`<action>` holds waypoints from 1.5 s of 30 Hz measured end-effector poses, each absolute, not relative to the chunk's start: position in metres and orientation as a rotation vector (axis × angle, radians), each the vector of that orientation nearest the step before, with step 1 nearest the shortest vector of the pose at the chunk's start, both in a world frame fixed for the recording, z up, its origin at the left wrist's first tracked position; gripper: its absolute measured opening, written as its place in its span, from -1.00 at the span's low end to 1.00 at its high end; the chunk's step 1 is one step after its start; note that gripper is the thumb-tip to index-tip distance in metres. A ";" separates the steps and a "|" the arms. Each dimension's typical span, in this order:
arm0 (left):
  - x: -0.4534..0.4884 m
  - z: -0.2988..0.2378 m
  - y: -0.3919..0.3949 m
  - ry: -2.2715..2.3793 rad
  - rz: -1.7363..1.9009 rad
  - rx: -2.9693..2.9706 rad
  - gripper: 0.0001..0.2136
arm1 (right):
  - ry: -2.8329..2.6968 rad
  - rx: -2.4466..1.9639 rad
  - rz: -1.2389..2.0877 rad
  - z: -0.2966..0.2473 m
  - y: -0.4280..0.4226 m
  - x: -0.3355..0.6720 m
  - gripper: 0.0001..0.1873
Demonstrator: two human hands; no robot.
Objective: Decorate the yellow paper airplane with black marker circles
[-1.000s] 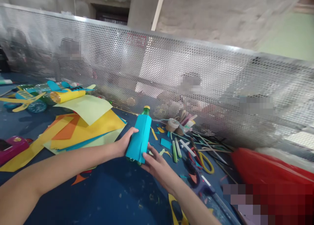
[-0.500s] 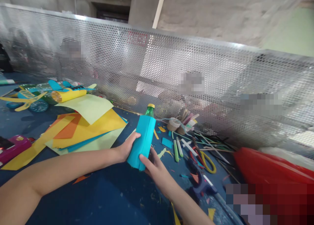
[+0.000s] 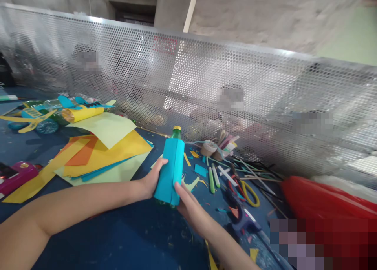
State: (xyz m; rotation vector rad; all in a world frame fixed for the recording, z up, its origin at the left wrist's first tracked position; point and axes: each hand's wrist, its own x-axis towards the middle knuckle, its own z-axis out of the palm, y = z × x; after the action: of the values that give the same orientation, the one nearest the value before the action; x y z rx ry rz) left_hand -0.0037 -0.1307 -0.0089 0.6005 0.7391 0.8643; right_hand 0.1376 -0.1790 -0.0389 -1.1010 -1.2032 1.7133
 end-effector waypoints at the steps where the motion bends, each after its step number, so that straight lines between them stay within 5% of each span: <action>1: -0.004 -0.008 -0.130 0.740 0.880 0.588 -0.56 | -1.224 -1.076 1.744 -0.038 -0.179 0.139 -0.23; 21: -0.008 -0.027 -0.112 0.476 0.965 0.902 -0.52 | -1.503 -1.047 1.470 -0.026 -0.178 0.132 -0.26; 31: -0.019 0.005 -0.109 0.547 1.136 1.274 -0.44 | -1.713 -1.325 0.904 -0.030 -0.174 0.135 -0.27; 38: -0.016 0.001 -0.115 0.541 1.128 1.283 -0.50 | -1.661 -1.240 0.989 -0.032 -0.169 0.138 -0.18; 45: -0.016 -0.007 -0.116 0.463 1.042 1.490 -0.30 | -1.671 -1.198 0.908 -0.042 -0.164 0.142 -0.38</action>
State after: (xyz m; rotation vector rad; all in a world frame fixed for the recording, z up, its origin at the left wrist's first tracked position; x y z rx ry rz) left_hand -0.0160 -0.1160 -0.0066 1.4905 0.4633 1.0423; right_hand 0.1420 -0.1642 -0.0418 -1.1982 -1.6710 0.9080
